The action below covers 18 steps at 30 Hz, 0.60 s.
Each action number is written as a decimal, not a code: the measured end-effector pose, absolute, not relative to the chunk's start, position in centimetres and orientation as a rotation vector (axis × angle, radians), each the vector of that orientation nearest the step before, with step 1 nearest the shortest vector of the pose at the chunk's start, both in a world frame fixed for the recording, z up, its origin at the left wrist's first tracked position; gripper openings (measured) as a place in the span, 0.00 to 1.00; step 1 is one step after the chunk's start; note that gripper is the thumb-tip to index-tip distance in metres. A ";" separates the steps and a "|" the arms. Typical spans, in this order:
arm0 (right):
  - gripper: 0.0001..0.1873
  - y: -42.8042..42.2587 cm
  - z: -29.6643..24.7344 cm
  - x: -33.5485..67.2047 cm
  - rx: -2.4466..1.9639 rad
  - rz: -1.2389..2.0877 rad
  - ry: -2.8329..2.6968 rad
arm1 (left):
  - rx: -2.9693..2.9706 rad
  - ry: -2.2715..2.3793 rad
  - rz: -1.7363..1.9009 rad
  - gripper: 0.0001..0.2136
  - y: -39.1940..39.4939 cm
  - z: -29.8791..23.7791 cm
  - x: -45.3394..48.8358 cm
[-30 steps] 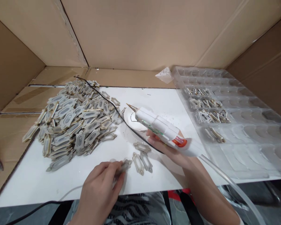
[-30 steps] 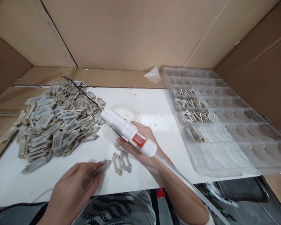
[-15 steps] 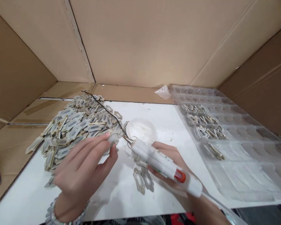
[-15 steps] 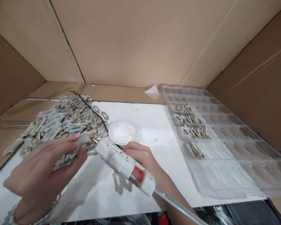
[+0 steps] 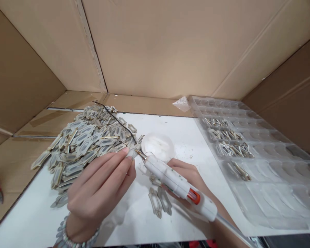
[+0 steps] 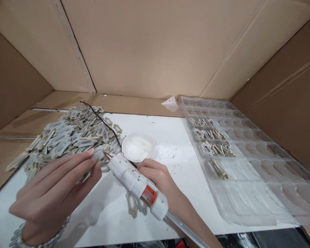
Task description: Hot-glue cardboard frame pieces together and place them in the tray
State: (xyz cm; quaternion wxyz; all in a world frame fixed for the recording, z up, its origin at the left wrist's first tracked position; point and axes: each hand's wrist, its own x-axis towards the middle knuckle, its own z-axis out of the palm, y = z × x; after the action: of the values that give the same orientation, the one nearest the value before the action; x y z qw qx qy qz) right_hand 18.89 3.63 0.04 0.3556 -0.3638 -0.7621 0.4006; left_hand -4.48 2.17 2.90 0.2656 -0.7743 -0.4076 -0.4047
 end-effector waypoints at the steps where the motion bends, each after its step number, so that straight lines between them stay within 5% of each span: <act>1: 0.08 3.6 0.0 18.9 -0.945 1.034 -1.965 | -2.098 -1.093 -1.082 0.16 2.2 2.9 -4.5; 18: 0.08 3.7 -0.1 18.8 -0.950 0.995 -2.006 | -2.096 -1.067 -1.034 0.16 2.2 2.7 -4.4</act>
State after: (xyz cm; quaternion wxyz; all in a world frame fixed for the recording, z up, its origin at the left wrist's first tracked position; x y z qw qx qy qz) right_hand 18.78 3.72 -0.07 0.3474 -0.3663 -0.7733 0.3835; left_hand -4.42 2.21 2.67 0.2824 -0.7826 -0.3985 -0.3859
